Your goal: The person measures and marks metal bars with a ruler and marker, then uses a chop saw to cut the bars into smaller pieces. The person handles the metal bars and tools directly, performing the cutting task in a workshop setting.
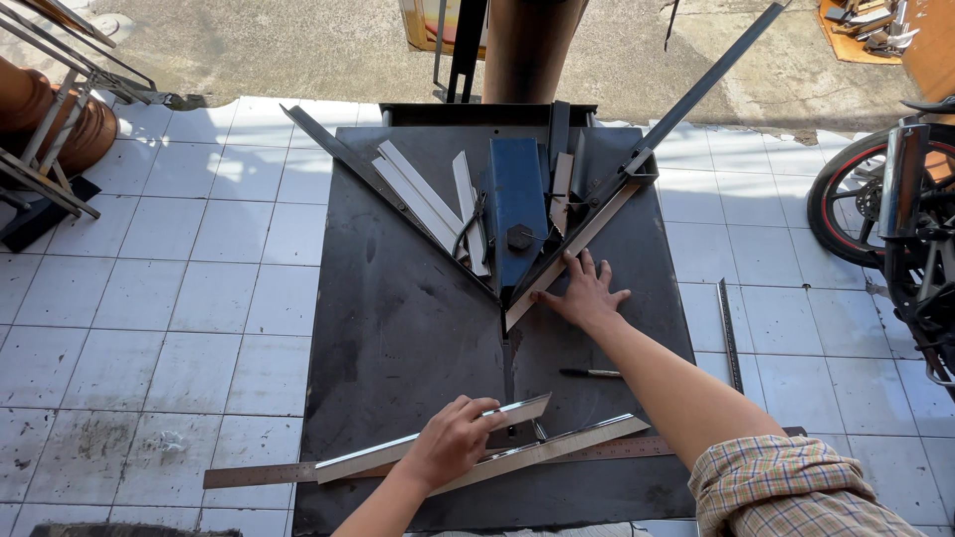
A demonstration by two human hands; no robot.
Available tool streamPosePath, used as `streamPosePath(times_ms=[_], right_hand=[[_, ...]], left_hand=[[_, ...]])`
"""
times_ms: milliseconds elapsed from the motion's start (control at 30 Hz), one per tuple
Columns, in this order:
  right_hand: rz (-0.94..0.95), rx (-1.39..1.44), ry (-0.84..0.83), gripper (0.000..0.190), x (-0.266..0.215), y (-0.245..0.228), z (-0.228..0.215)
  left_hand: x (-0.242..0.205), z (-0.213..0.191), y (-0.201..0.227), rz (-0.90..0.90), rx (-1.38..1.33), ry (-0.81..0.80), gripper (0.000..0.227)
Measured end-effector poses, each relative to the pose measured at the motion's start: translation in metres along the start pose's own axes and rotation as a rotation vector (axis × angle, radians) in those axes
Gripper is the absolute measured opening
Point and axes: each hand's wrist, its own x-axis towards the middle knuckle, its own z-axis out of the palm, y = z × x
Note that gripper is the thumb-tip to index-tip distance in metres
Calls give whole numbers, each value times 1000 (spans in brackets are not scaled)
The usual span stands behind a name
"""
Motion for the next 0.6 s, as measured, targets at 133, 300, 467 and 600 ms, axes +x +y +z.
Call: streamPosePath(times_ms=[133, 300, 467, 600], right_hand=[[-9, 34, 20, 112, 8, 4, 8], [-89, -34, 74, 104, 8, 15, 22], [-98, -46, 78, 102, 6, 15, 23], [-100, -22, 90, 98, 6, 13, 19]], left_hand=[[20, 5, -14, -87, 32, 3, 43], [43, -5, -85, -728, 370, 49, 62], [55, -42, -88, -830, 351, -64, 72], [57, -46, -85, -850, 371, -112, 68]])
